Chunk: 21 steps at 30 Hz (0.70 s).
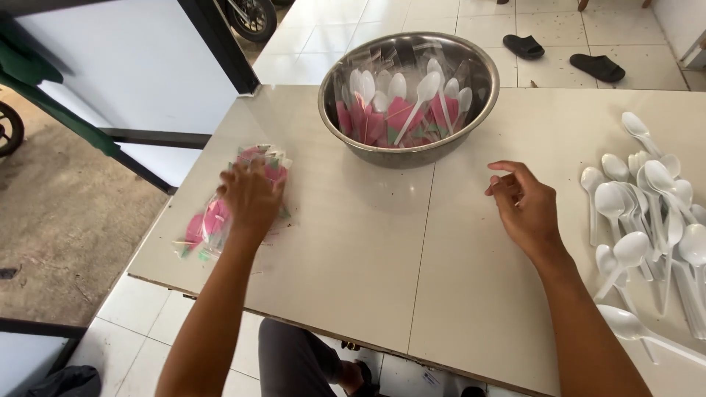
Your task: Packaging individual sets of a plastic spoon and a paper napkin into small plastic bags.
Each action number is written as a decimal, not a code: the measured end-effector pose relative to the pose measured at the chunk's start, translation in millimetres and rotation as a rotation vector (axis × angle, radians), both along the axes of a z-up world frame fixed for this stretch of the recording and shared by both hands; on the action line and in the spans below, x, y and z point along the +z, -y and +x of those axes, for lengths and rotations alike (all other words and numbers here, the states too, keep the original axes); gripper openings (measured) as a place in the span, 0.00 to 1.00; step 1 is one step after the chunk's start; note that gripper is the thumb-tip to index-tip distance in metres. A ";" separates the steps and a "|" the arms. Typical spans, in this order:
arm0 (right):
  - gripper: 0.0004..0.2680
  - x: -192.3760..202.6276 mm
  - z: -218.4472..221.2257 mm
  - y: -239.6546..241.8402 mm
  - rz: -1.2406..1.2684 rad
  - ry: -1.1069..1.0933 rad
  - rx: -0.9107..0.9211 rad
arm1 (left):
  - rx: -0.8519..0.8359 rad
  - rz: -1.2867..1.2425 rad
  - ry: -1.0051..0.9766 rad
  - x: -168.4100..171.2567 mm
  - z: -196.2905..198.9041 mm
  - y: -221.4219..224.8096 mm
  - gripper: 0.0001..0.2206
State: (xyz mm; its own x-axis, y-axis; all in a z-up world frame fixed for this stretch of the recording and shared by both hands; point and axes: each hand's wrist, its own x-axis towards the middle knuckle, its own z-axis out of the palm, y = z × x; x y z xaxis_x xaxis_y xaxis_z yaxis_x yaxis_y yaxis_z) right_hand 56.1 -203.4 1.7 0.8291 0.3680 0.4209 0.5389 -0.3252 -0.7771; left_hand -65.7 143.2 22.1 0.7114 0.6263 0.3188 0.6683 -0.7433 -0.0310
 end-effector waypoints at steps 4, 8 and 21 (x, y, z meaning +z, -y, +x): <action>0.06 -2.7 -2.6 -3.9 -0.038 0.019 0.033 | -0.081 -0.060 -0.067 -27.6 -23.2 -20.4 0.20; 0.06 -5.6 0.2 -4.5 -0.014 0.028 0.043 | -0.159 0.045 0.074 -26.9 -26.8 -16.3 0.10; 0.06 -0.7 -0.2 -4.6 0.020 0.031 0.041 | -0.400 0.181 0.462 17.5 -26.5 23.9 0.07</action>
